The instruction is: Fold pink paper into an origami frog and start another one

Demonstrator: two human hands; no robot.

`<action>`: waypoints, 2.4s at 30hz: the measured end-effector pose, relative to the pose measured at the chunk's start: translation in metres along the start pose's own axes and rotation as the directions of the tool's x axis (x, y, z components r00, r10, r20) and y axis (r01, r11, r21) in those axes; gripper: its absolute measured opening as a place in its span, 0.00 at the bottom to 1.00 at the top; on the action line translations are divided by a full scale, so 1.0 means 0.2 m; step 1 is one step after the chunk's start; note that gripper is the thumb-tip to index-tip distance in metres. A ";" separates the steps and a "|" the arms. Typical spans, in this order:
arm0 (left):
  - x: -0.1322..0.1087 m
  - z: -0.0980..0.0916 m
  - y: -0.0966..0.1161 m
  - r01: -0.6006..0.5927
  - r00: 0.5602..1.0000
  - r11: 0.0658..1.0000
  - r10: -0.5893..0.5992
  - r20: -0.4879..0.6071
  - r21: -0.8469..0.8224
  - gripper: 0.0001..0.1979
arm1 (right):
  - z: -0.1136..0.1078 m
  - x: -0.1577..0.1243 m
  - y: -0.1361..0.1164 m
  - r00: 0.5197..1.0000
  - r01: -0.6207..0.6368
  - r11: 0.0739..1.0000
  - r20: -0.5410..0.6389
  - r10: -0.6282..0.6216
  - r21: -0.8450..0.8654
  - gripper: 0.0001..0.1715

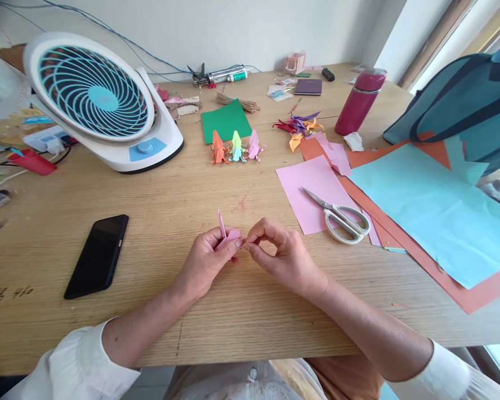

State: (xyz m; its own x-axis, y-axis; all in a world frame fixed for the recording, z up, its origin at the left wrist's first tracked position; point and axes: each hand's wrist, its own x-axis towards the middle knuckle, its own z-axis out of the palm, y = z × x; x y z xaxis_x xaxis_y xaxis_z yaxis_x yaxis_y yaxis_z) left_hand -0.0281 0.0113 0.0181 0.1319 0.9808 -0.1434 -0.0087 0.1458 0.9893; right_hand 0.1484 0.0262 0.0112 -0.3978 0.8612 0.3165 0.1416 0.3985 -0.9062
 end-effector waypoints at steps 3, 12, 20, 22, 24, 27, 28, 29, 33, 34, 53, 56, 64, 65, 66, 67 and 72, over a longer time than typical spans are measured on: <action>0.00 0.00 -0.01 0.000 1.000 1.000 0.000 -0.022 0.015 0.16 | 0.00 0.00 0.01 0.998 -0.064 0.994 0.012 0.064 0.083 0.05; 0.01 -0.02 -0.03 -0.068 0.997 0.986 0.070 -0.011 0.151 0.13 | 0.01 0.03 0.01 0.968 -0.251 0.939 0.050 0.246 0.235 0.14; 0.01 -0.01 -0.04 -0.075 0.997 0.996 0.074 0.012 0.054 0.12 | 0.01 0.04 0.01 0.952 -0.293 0.893 0.024 0.304 0.341 0.19; 0.01 0.00 -0.04 -0.066 0.998 0.998 0.065 0.007 0.018 0.13 | 0.01 0.04 0.01 0.949 -0.305 0.880 0.036 0.314 0.364 0.19; 0.01 0.00 -0.04 -0.056 0.998 0.998 0.056 0.004 0.001 0.13 | 0.01 0.05 0.01 0.943 -0.322 0.866 0.054 0.327 0.383 0.18; 0.01 0.00 -0.04 -0.037 0.999 0.999 0.037 0.002 0.002 0.14 | 0.01 0.05 0.01 0.943 -0.318 0.845 0.049 0.330 0.429 0.18; 0.01 0.00 -0.04 -0.029 1.000 1.000 0.029 -0.003 0.000 0.13 | 0.01 0.05 0.02 0.945 -0.309 0.842 0.042 0.324 0.443 0.18; 0.01 0.00 -0.04 -0.021 1.000 1.000 0.021 -0.008 -0.005 0.13 | 0.01 0.05 0.02 0.948 -0.299 0.840 0.038 0.317 0.453 0.19; 0.01 0.01 -0.03 -0.001 1.000 1.000 0.001 0.005 -0.021 0.13 | 0.02 0.05 0.02 0.958 -0.274 0.854 0.045 0.284 0.443 0.19; 0.00 0.01 -0.03 0.003 1.000 1.000 -0.003 0.015 -0.022 0.13 | 0.02 0.04 0.02 0.961 -0.264 0.863 0.045 0.272 0.431 0.18; 0.01 -0.02 -0.07 -0.060 0.996 0.995 0.066 -0.063 0.080 0.13 | 0.04 0.04 0.01 0.959 -0.264 0.806 0.053 0.279 0.529 0.18; 0.01 -0.01 -0.07 -0.093 0.993 0.989 0.100 -0.056 0.112 0.13 | 0.05 0.03 0.01 0.967 -0.235 0.819 0.043 0.250 0.523 0.16; 0.01 0.00 -0.04 -0.002 1.000 0.996 0.003 0.012 -0.084 0.14 | 0.08 0.02 -0.01 0.972 -0.174 0.862 -0.057 0.228 0.476 0.18; 0.01 0.00 -0.03 0.011 1.000 0.994 -0.009 0.020 -0.111 0.14 | 0.07 0.02 -0.01 0.971 -0.168 0.870 -0.073 0.227 0.464 0.19; 0.00 0.00 -0.02 0.024 0.999 0.991 -0.020 0.029 -0.134 0.14 | 0.07 0.02 0.00 0.970 -0.163 0.875 -0.087 0.226 0.456 0.19; 0.00 0.00 -0.01 0.039 0.999 0.987 -0.033 0.040 -0.154 0.14 | 0.07 0.03 0.00 0.968 -0.161 0.878 -0.100 0.228 0.452 0.19; 0.00 0.00 -0.01 0.072 0.996 0.968 -0.059 0.061 -0.240 0.16 | 0.04 0.04 0.00 0.957 -0.172 0.863 -0.129 0.262 0.475 0.20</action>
State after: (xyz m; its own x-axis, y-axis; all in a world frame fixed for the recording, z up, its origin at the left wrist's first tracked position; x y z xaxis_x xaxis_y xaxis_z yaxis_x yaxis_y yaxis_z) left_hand -0.0272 0.0112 0.0166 0.1927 0.9608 -0.1995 -0.2365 0.2428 0.9408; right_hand 0.1376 0.0303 0.0124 -0.2269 0.9686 0.1017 -0.2395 0.0457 -0.9698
